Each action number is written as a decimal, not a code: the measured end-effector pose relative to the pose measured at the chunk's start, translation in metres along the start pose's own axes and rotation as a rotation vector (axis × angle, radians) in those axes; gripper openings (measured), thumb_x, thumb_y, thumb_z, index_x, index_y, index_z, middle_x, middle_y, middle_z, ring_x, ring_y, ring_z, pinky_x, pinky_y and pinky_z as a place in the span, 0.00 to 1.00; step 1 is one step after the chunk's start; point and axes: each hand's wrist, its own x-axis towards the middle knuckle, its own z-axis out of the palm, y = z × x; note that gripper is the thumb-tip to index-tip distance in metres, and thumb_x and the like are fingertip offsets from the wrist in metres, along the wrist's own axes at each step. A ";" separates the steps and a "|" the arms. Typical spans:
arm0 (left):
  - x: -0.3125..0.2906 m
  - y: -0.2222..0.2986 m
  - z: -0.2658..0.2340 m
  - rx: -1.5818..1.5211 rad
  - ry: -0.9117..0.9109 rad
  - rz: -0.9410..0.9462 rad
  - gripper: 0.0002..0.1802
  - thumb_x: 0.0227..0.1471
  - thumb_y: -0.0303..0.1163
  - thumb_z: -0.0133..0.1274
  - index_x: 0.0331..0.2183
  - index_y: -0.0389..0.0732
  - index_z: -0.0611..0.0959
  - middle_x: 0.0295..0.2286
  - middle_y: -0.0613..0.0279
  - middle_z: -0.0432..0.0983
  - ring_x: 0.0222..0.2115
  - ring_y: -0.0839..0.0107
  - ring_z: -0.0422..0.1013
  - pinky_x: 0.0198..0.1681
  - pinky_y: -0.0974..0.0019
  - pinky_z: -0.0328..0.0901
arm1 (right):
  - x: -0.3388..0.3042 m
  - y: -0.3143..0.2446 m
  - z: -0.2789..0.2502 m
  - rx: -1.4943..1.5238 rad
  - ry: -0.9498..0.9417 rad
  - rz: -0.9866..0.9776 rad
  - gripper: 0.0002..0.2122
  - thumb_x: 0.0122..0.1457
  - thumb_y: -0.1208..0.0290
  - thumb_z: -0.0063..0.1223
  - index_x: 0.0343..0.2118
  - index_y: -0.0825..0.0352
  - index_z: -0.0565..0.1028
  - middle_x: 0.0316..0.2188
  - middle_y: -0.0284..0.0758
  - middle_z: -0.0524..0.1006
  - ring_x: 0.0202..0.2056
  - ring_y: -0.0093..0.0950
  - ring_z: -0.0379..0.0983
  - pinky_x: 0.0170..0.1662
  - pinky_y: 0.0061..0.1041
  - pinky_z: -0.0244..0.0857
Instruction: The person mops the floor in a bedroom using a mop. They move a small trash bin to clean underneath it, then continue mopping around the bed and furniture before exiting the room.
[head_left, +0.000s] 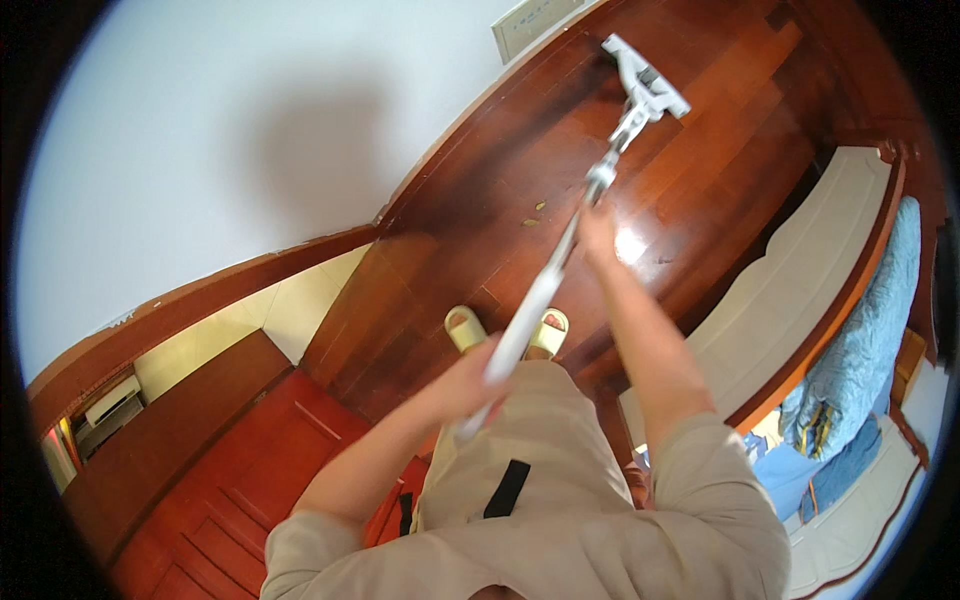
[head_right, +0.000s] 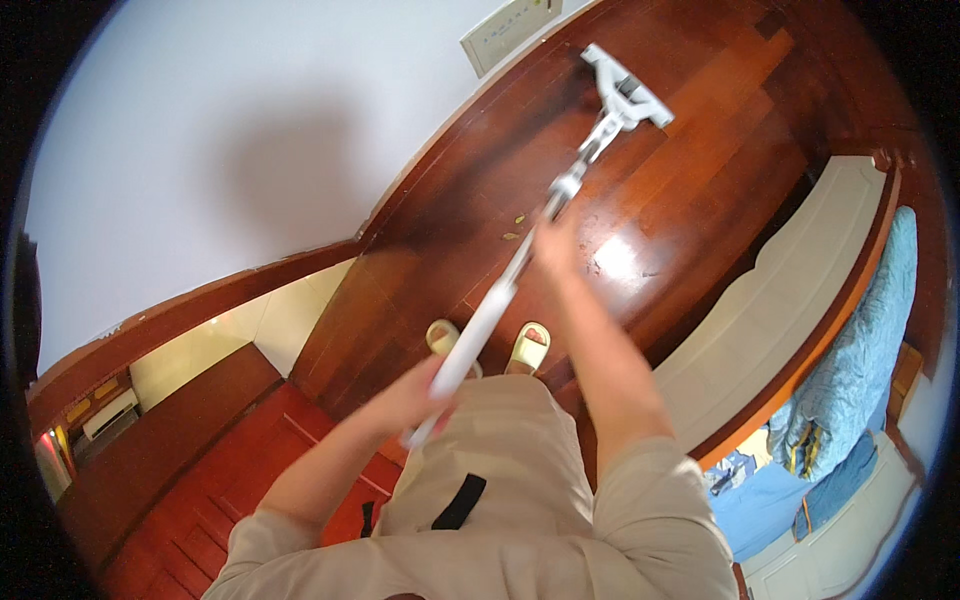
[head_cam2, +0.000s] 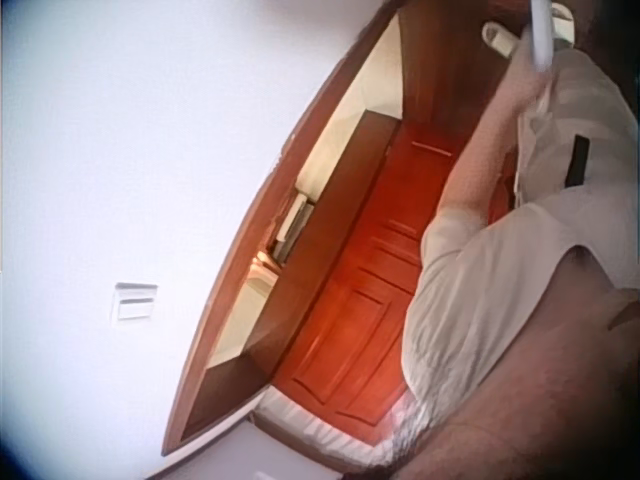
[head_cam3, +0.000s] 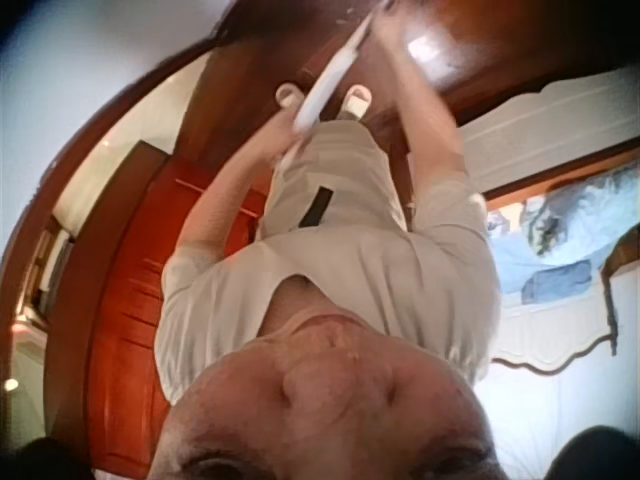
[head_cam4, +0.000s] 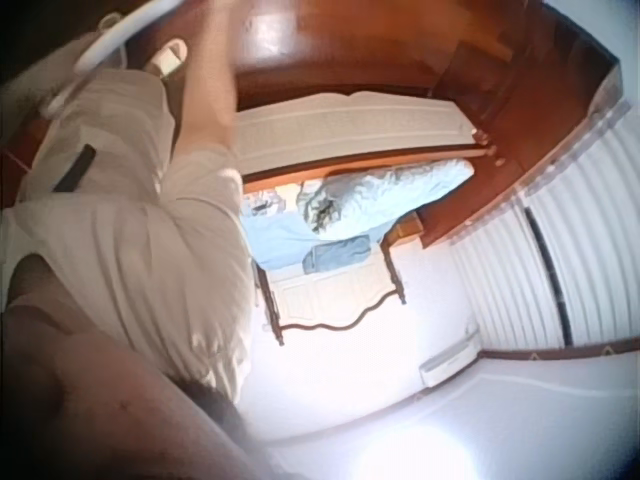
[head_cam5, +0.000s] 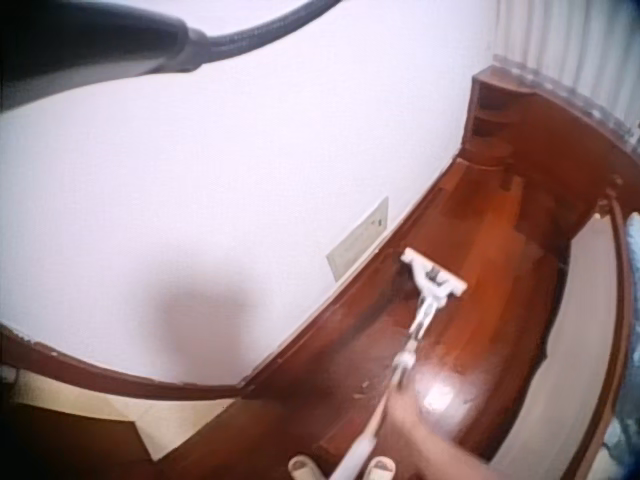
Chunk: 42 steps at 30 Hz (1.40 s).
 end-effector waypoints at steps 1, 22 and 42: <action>0.034 0.045 0.005 0.014 0.012 0.033 0.18 0.46 0.27 0.50 0.41 0.40 0.68 0.18 0.65 0.67 0.14 0.76 0.65 0.17 0.71 0.62 | 0.042 0.001 -0.004 0.097 0.036 0.007 0.12 0.57 0.66 0.44 0.37 0.69 0.61 0.25 0.41 0.70 0.24 0.34 0.69 0.25 0.34 0.66; -0.147 -0.344 -0.108 -0.621 0.030 -0.045 0.24 0.39 0.23 0.50 0.43 0.37 0.65 0.19 0.61 0.67 0.12 0.74 0.64 0.15 0.70 0.61 | -0.273 0.129 0.213 -0.795 -0.559 0.164 0.39 0.55 0.63 0.44 0.53 0.85 0.32 0.36 0.62 0.71 0.39 0.51 0.70 0.44 0.40 0.65; -0.437 -0.497 -0.090 -0.535 0.200 -0.427 0.32 0.43 0.24 0.53 0.51 0.39 0.61 0.25 0.64 0.68 0.22 0.74 0.68 0.25 0.70 0.64 | -0.613 0.190 0.264 -0.535 -0.776 0.204 0.41 0.51 0.64 0.49 0.55 0.83 0.35 0.38 0.62 0.69 0.39 0.51 0.70 0.41 0.42 0.64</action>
